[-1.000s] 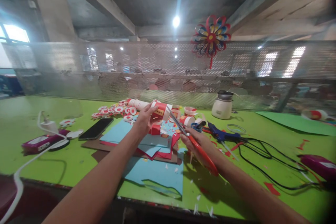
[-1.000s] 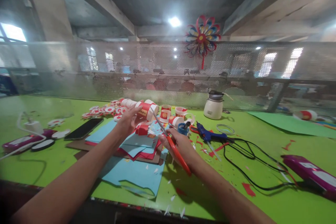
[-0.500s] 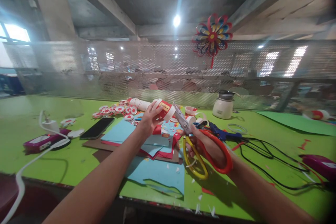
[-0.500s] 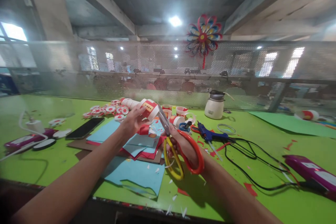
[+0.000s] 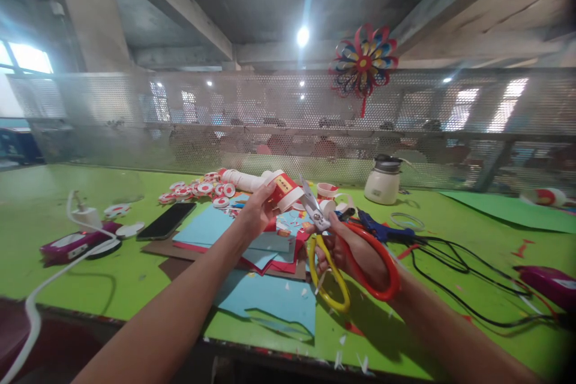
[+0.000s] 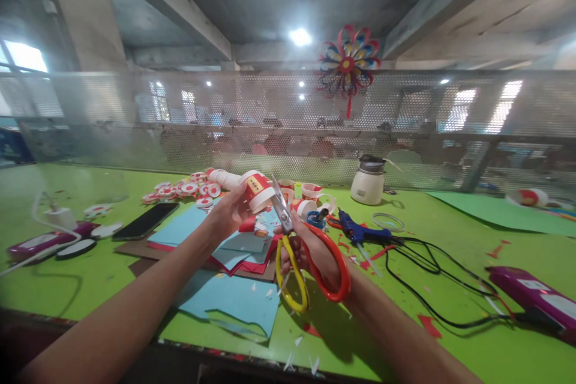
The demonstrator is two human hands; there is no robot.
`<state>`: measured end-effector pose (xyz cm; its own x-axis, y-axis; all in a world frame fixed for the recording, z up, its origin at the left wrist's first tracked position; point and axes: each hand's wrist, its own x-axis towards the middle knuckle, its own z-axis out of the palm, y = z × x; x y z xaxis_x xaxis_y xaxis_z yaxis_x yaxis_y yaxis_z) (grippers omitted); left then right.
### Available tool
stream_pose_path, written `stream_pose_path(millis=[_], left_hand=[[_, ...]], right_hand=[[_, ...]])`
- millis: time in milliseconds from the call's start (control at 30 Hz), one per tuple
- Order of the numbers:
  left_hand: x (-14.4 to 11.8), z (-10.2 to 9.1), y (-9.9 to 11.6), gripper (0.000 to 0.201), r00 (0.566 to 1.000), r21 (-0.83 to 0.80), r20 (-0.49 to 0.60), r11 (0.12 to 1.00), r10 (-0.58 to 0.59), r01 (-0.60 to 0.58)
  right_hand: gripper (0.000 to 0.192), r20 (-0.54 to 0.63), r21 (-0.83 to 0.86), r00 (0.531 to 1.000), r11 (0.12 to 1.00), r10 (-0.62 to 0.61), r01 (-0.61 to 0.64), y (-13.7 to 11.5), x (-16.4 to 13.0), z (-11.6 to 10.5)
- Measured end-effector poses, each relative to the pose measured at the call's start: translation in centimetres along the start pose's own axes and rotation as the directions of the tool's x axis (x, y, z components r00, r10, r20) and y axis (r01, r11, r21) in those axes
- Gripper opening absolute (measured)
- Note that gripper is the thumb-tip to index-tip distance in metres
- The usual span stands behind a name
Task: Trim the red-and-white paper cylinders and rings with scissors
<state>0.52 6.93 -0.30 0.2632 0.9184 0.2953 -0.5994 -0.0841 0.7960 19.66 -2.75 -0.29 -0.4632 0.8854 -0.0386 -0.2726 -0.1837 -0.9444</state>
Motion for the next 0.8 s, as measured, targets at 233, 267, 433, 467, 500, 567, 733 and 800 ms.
stream_pose_path(millis=[233,267,433,467,500,567,733,800], left_hand=[[0.0,-0.2,-0.2,0.028,0.997,0.002,0.068,0.999,0.032,-0.033],[0.0,-0.2,-0.1,0.028,0.996,0.006,0.079,1.000,0.029,-0.030],[-0.2,0.1,-0.1,0.036,0.998,0.027,0.068,1.000,-0.007,0.005],[-0.1,0.2,-0.2,0.037,0.998,0.028,0.061,1.000,-0.006,0.004],[-0.1,0.4,-0.2,0.038,0.999,0.029,0.055,1.000,-0.002,0.000],[-0.2,0.7,-0.2,0.038,0.999,0.035,0.034,0.999,0.015,-0.016],[-0.6,1.4,0.6,0.035,0.995,0.038,0.059,0.996,0.075,-0.077],[-0.7,1.3,1.0,0.036,0.993,0.029,0.091,0.997,0.069,-0.072]], right_hand=[[0.047,-0.042,-0.105,0.999,0.994,-0.028,0.024,0.0,0.3,-0.5],[0.046,-0.048,-0.118,0.998,0.993,-0.034,0.028,0.0,0.3,-0.4],[0.047,-0.107,-0.442,0.970,0.884,-0.220,0.152,0.3,-0.1,0.1],[0.045,-0.096,-0.540,0.951,0.818,-0.293,0.197,0.3,-0.1,0.1],[0.044,-0.077,-0.631,0.930,0.740,-0.359,0.233,0.3,-0.2,0.2],[0.040,-0.023,-0.772,0.897,0.578,-0.442,0.265,0.2,-0.3,0.4],[0.031,0.082,-0.902,0.890,0.347,-0.448,0.258,0.1,-0.4,0.6],[0.033,0.101,-0.903,0.901,0.342,-0.422,0.261,0.0,-0.6,0.6]])
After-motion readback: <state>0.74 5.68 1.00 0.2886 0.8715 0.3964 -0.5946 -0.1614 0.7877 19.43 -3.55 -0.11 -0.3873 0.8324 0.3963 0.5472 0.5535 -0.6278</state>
